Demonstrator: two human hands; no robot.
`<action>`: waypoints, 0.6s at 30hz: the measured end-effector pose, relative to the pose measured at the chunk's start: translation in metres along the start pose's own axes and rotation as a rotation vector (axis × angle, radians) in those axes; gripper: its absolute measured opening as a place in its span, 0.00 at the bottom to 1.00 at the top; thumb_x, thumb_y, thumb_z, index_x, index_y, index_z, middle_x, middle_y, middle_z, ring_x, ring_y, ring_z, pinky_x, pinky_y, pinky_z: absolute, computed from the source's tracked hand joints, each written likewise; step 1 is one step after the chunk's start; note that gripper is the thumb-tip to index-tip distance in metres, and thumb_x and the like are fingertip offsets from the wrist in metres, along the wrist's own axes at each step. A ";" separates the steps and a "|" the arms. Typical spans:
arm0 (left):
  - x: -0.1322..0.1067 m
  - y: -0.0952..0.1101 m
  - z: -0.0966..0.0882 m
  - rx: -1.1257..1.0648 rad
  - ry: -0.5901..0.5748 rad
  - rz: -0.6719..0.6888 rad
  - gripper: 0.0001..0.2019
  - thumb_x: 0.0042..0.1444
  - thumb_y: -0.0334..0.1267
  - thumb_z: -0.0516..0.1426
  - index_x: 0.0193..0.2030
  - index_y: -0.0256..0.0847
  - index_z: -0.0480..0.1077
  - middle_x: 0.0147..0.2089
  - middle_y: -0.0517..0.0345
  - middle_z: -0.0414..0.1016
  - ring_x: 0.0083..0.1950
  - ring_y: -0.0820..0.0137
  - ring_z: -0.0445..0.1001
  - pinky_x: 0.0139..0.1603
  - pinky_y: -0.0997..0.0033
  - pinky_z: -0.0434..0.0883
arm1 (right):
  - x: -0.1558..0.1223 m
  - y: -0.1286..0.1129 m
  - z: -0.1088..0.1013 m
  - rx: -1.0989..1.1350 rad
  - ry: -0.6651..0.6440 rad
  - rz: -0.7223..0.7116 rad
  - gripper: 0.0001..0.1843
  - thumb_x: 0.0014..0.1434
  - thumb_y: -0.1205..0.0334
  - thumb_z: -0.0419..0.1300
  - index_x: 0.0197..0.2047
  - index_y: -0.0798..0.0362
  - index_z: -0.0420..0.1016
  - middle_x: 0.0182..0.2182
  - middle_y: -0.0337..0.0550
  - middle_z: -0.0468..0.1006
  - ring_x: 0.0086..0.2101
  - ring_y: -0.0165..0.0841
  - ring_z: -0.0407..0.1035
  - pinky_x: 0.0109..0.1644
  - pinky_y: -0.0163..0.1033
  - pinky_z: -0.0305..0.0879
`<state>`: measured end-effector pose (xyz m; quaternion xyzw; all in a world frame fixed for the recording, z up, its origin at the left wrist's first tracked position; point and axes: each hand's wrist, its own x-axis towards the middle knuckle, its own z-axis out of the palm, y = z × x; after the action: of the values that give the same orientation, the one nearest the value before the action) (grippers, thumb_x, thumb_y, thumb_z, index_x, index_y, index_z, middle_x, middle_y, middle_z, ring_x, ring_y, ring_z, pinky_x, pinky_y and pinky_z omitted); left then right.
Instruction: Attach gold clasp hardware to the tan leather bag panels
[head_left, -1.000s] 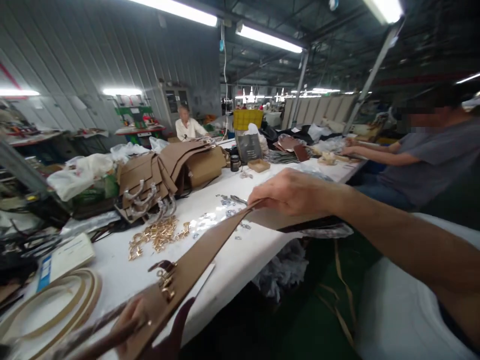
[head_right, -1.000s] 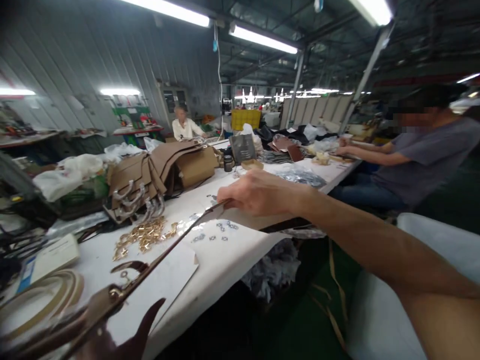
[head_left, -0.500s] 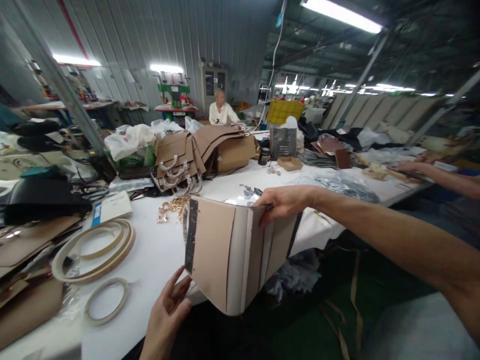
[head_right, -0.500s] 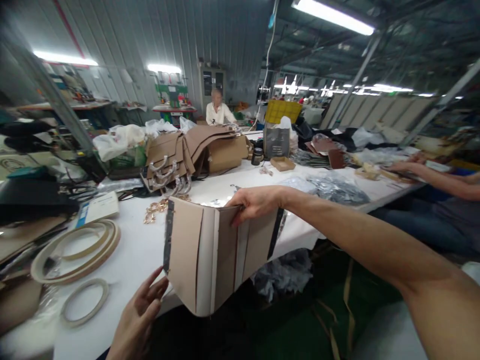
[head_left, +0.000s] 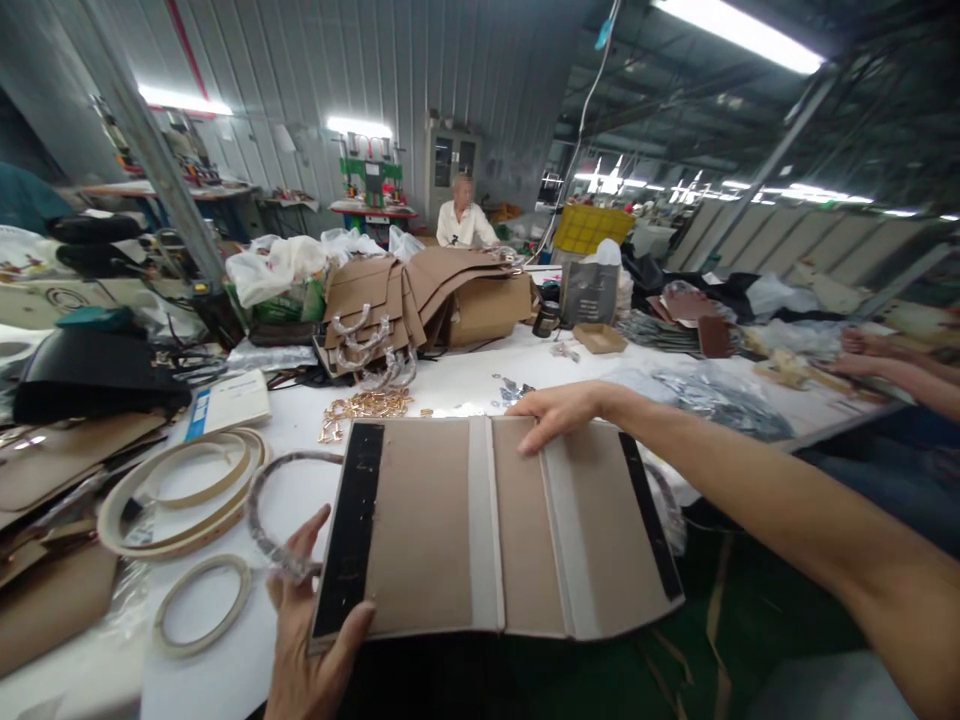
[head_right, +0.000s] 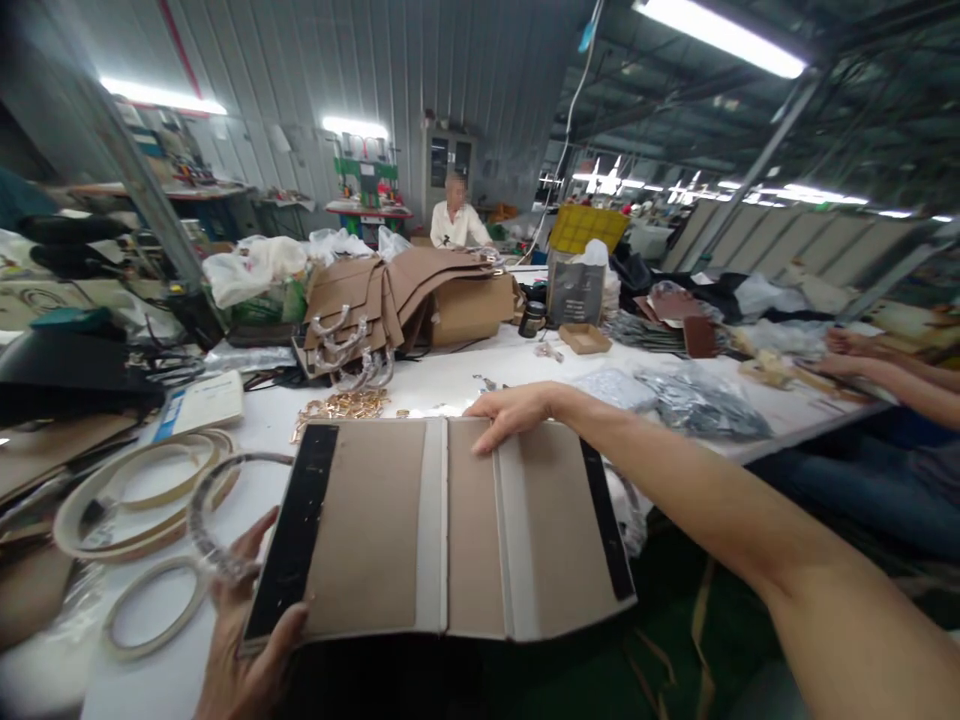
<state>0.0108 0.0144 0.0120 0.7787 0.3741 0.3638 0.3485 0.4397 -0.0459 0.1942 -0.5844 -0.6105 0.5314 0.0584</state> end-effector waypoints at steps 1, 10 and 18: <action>0.003 0.002 -0.003 0.098 -0.008 0.090 0.24 0.59 0.59 0.60 0.53 0.46 0.80 0.64 0.46 0.76 0.70 0.43 0.66 0.69 0.37 0.66 | 0.011 0.012 0.000 -0.018 -0.010 0.012 0.31 0.55 0.46 0.72 0.53 0.60 0.78 0.48 0.50 0.84 0.44 0.40 0.78 0.45 0.36 0.71; 0.019 0.010 0.003 0.160 -0.281 -0.415 0.26 0.63 0.62 0.52 0.38 0.44 0.81 0.37 0.50 0.86 0.46 0.48 0.84 0.44 0.59 0.78 | 0.094 0.090 0.026 -0.227 0.120 0.056 0.25 0.50 0.41 0.72 0.39 0.55 0.81 0.35 0.40 0.81 0.36 0.36 0.72 0.37 0.36 0.60; 0.007 -0.011 0.013 0.576 0.096 -0.230 0.37 0.63 0.61 0.54 0.69 0.33 0.62 0.65 0.31 0.69 0.65 0.43 0.71 0.65 0.41 0.68 | 0.112 0.109 0.065 -0.303 0.375 0.161 0.28 0.48 0.42 0.75 0.44 0.54 0.81 0.42 0.48 0.83 0.41 0.42 0.75 0.41 0.38 0.63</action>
<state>0.0210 0.0219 -0.0013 0.7799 0.5634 0.2371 0.1343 0.4310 -0.0242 0.0263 -0.7215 -0.6132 0.3191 0.0399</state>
